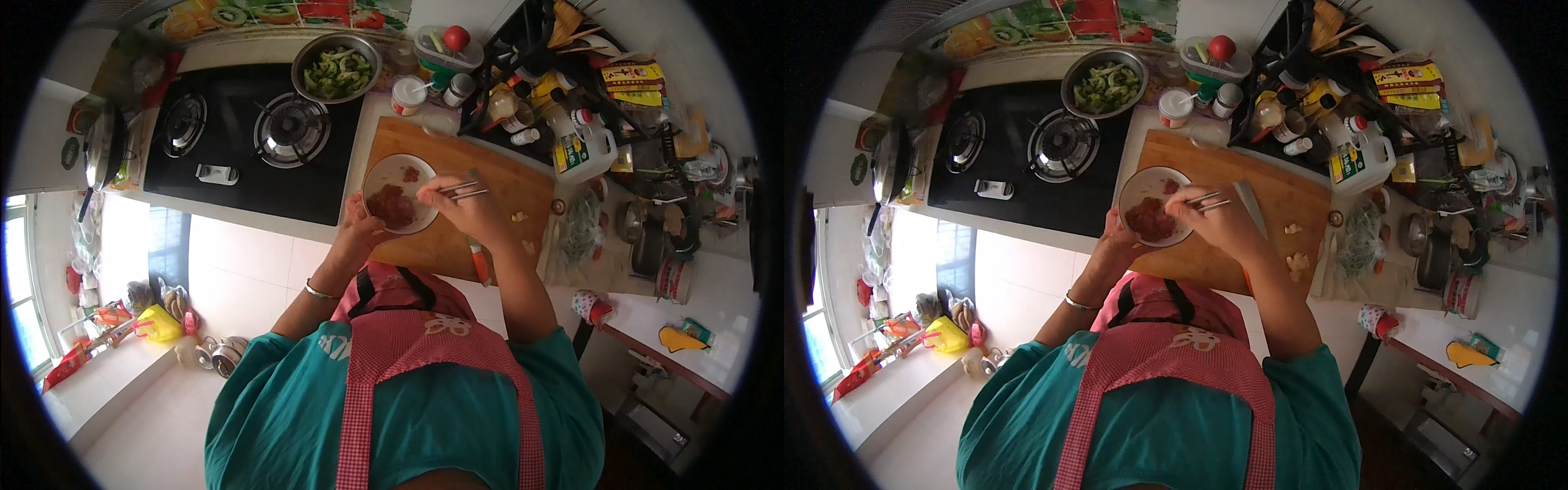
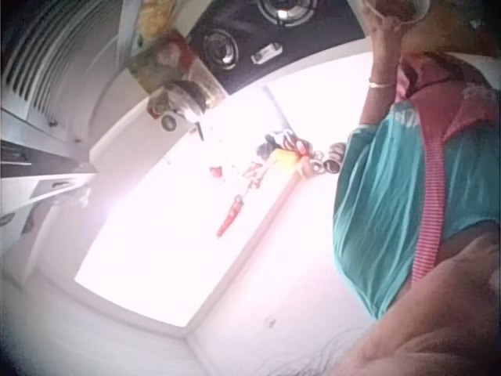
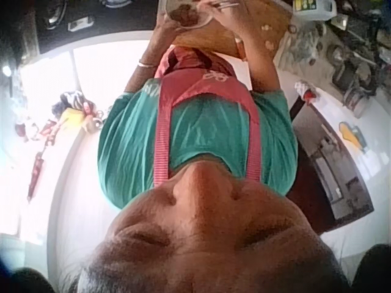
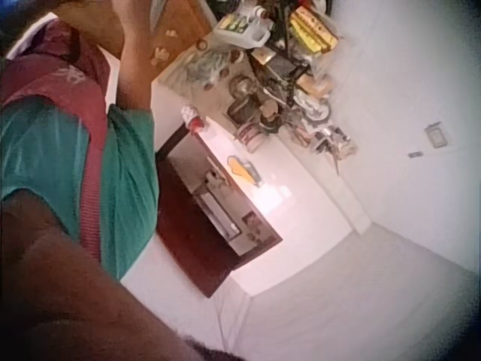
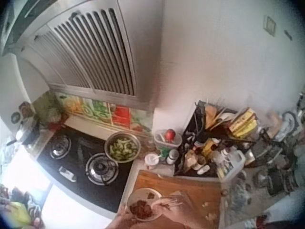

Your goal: The person seasons raw meat in a bowl with a liquid from a bottle and mixes it with chopsticks. They then slice ginger on a cutting board with a cleaver and add the ginger to a bowl of meat and vegetables retrieved from the refrigerator.

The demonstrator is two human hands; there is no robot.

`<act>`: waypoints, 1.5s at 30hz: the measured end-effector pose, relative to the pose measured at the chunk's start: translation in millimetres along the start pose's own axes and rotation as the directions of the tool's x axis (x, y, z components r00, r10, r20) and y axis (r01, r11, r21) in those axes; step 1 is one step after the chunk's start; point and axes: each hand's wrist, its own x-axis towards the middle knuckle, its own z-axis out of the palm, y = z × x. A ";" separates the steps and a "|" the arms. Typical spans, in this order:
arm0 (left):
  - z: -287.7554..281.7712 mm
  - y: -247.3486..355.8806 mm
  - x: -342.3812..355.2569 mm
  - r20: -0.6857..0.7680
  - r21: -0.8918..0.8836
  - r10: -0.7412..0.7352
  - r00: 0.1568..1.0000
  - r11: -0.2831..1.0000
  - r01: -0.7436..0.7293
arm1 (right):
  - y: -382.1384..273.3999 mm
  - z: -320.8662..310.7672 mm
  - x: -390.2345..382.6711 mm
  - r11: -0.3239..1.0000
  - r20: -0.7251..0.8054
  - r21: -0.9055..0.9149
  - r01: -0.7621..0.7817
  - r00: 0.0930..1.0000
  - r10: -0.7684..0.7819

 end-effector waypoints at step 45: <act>12.7 -5.6 2.0 -0.043 -0.021 -0.006 0.999 1.000 0.005 | 17.3 -8.4 -3.9 0.996 -0.138 0.074 -0.042 0.989 0.052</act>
